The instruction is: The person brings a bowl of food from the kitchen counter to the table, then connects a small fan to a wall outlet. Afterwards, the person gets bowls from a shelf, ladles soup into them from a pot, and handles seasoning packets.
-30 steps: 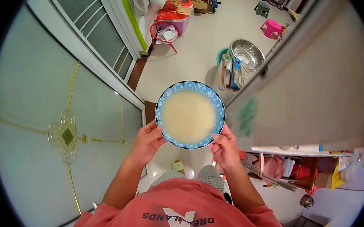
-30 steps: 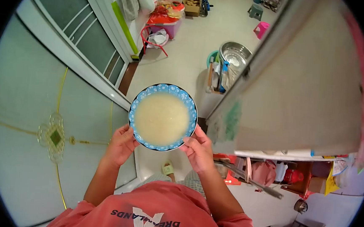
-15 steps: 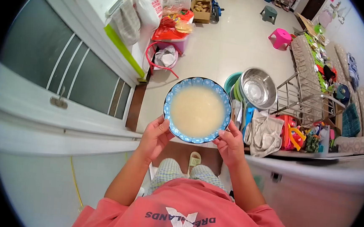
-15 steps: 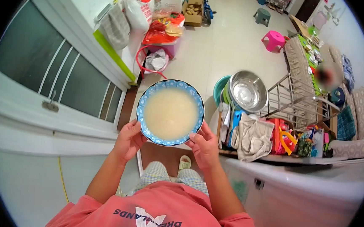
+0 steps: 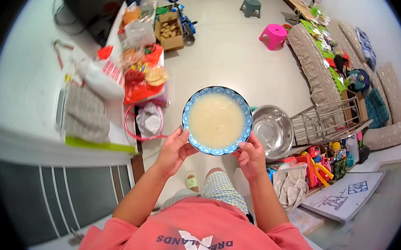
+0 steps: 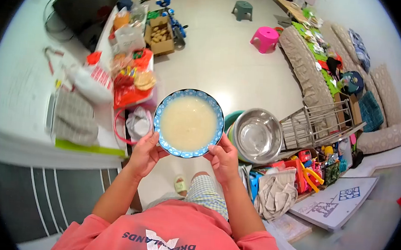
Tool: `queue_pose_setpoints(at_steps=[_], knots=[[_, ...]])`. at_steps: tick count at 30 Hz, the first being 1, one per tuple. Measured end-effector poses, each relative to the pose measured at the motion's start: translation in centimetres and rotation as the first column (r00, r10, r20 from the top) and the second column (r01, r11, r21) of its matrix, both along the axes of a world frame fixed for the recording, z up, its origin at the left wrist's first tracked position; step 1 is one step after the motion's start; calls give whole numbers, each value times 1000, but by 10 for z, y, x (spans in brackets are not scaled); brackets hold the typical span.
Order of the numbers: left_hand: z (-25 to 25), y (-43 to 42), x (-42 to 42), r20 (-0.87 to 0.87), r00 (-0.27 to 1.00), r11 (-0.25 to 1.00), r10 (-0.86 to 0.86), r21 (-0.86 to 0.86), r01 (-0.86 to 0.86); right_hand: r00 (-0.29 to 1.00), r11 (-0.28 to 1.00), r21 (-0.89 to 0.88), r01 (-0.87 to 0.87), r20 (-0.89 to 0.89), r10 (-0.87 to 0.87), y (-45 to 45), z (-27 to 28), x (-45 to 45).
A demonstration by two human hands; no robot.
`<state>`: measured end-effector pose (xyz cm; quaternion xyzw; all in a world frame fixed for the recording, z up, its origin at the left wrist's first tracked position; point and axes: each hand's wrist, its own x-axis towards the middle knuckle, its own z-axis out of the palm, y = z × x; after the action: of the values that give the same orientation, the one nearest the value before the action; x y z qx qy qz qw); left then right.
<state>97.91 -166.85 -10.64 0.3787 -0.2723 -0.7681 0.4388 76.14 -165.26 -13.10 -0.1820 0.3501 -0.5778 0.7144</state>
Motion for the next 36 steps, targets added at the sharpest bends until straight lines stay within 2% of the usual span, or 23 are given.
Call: queue_pose_setpoints(at_steps=[7,9,11,17,22,29,31,36], knots=[[-10,-221,-33,61,992,993,-107,-37,109,989,989,6,148,9,-148,-189,-5,-27],[-12,-283,-47,72,989,990,-131,-38,134,984,985,17,170,-46,-169,-247,-2,-41],[-8,-340,-67,49,988,989,-145,25,144,978,980,15,198,-66,-197,-303,4,-62],[4,-530,-126,34,971,972,-237,0,237,965,970,31,243,-110,-238,-476,21,-117],[-9,-702,-175,32,946,945,-323,-31,324,954,959,10,285,-100,-282,-632,2,-167],[4,-944,-275,50,907,907,-419,-19,420,901,902,2,431,-45,-431,-842,11,-245],[2,-1010,-310,47,898,898,-438,-21,440,885,888,-3,460,-79,-459,-905,13,-276],[-19,-1166,-400,38,870,869,-492,-34,493,874,875,-15,483,-41,-483,-1046,-14,-360]])
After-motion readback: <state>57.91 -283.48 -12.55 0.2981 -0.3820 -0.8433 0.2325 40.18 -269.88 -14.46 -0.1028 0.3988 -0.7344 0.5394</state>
